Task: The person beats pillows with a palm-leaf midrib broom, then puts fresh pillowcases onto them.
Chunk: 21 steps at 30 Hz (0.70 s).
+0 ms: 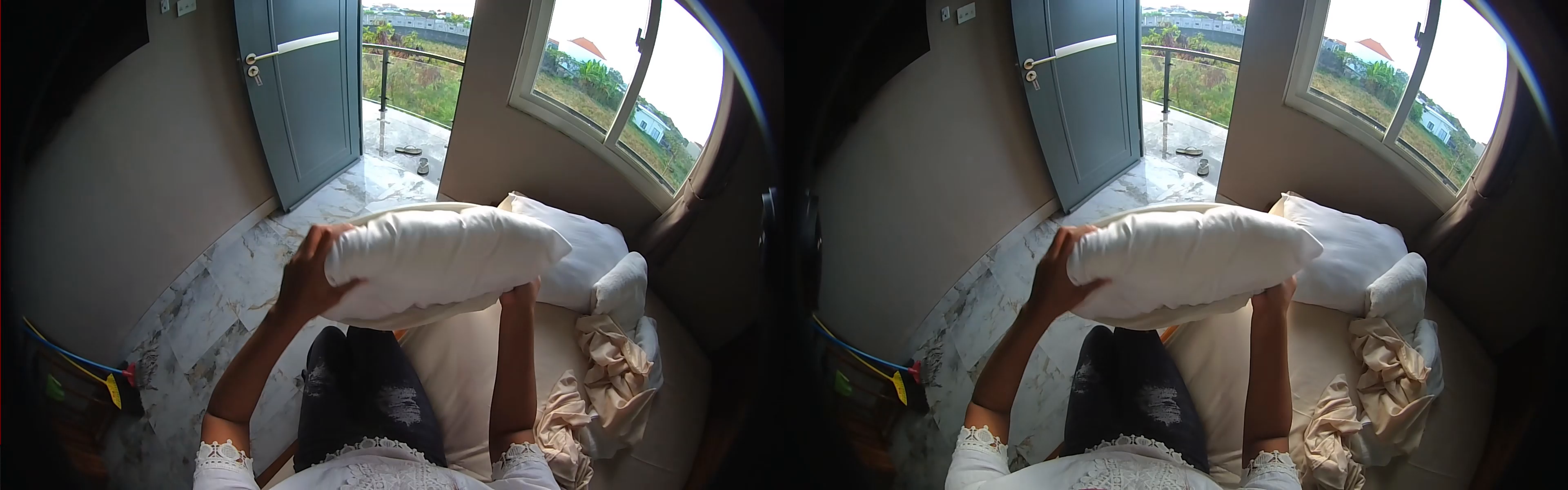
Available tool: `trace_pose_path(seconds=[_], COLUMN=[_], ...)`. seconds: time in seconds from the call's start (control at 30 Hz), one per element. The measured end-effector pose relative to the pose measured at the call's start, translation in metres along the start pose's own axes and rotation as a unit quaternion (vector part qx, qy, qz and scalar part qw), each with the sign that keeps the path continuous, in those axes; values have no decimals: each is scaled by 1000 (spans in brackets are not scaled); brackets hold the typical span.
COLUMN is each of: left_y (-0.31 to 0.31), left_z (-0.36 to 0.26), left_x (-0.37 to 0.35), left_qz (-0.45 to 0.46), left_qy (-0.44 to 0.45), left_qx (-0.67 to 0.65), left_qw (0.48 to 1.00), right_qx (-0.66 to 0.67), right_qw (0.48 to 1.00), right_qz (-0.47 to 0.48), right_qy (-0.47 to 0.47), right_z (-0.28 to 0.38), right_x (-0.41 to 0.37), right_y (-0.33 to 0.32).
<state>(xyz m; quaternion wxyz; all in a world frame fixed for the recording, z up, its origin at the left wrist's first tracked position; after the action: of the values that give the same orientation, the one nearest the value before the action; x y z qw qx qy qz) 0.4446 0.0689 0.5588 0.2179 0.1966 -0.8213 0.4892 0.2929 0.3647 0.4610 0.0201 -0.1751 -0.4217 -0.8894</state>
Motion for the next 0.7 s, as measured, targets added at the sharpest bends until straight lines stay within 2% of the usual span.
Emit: trace_pose_path(seconds=[0.03, 0.07, 0.1, 0.13, 0.17, 0.23, 0.3, 0.33, 0.37, 0.43, 0.5, 0.53, 0.57, 0.6, 0.63, 0.7], left_y=[-4, -4, -1, 1, 7, 24, 40, 44, 48, 50, 45, 47, 46, 41, 38, 37], left_z=[7, 16, 27, 32, 31, 25, 18, 14, 10, 3, -10, -10, -11, -13, -11, 19], left_x=[6, 12, 18, 23, 25, 27, 24, 23, 22, 20, 14, 8, 0, -7, -15, -30], left_qz=[-35, -55, -78, -89, -85, -73, -72, -74, -73, -48, -40, 14, 102, 205, 303, 421], left_qy=[-42, -60, -75, -74, -66, -47, -32, -32, -33, -51, -51, -21, -14, 3, 19, -80], left_qx=[14, 27, 40, 36, 52, 79, 93, 102, 113, 104, 101, 72, 61, -6, -70, -298], left_qw=[998, 996, 993, 993, 993, 993, 993, 992, 990, 992, 993, 997, 993, 979, 950, 853], right_qx=[-65, -315, -543, -737, -831, -841, -872, -860, -860, -775, -560, -513, -401, -279, -151, -96], right_qw=[998, 948, 835, 667, 548, 503, 444, 453, 441, 565, 804, 848, 908, 954, 983, 988], right_qz=[1, 36, 69, 93, 88, 174, 196, 190, 197, 239, 123, 75, 41, 7, -22, -46], right_qy=[-26, -40, -54, -66, 40, -95, 62, 138, 165, 149, 158, 110, 111, 108, 103, 113], right_z=[3, 11, 23, 33, 32, 52, 68, 76, 79, 93, 116, 127, 126, 120, 114, 102], right_x=[-1, -7, -15, -21, -30, -59, -76, -83, -91, -99, -90, -84, -79, -72, -67, -66], right_y=[-6, -4, 3, 6, -8, 10, 5, 4, -4, -2, -6, -4, -11, -22, -30, -32])
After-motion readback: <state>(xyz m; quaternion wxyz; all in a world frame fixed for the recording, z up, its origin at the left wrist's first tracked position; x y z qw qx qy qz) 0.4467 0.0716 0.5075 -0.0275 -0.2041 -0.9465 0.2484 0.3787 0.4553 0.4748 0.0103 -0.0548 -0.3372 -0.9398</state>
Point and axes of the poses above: each hand's wrist, its own x-axis towards the middle knuckle, its own y-axis out of the palm, z = x × y, the point moved 6 cm from there along x, towards the middle knuckle, and after that the axes turned 8 degrees about -y, right-handed, at the moved point
